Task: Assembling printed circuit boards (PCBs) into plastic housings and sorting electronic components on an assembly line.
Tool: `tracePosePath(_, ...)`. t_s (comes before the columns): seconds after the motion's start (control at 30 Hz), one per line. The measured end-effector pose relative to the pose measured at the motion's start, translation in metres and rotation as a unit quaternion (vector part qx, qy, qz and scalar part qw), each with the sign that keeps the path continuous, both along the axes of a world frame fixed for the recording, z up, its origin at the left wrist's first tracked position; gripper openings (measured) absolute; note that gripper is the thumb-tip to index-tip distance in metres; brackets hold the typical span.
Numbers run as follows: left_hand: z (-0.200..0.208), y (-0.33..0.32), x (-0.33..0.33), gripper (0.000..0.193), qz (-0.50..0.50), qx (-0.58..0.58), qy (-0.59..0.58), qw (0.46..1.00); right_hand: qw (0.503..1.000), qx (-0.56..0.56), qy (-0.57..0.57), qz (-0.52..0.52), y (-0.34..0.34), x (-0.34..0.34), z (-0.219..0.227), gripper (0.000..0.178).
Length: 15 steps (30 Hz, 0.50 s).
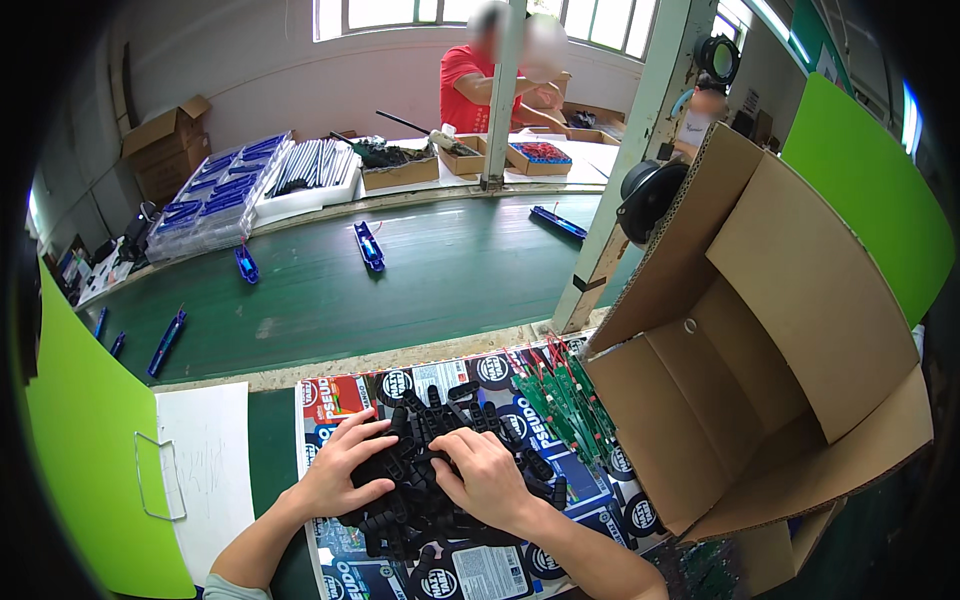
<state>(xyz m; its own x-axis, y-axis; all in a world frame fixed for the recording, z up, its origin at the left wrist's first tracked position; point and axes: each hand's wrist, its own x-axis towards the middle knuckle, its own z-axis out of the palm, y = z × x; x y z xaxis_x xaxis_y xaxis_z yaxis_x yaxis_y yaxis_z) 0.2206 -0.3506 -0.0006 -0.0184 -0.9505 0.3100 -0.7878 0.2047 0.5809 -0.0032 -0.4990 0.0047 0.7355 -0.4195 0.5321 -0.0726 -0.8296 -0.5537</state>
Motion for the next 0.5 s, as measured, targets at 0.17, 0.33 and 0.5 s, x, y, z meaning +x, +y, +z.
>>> tracePosePath(0.17, -0.0008, -0.0007, 0.0011, 0.061, 0.0, 0.002, 0.0, 1.0, 1.0, -0.006, -0.001, 0.001, -0.0008, 0.0011, -0.0001, 0.022)
tracePosePath(0.33, 0.0006, -0.0006, 0.0008, 0.061, 0.003, 0.004, -0.006, 1.0, 1.0, -0.013, -0.003, 0.003, -0.001, 0.0015, 0.0013, 0.021)
tracePosePath(0.5, -0.0002, -0.0013, 0.0002, 0.061, 0.002, 0.003, 0.0, 1.0, 1.0, -0.009, 0.0, 0.003, -0.0013, 0.0012, -0.0004, 0.02)
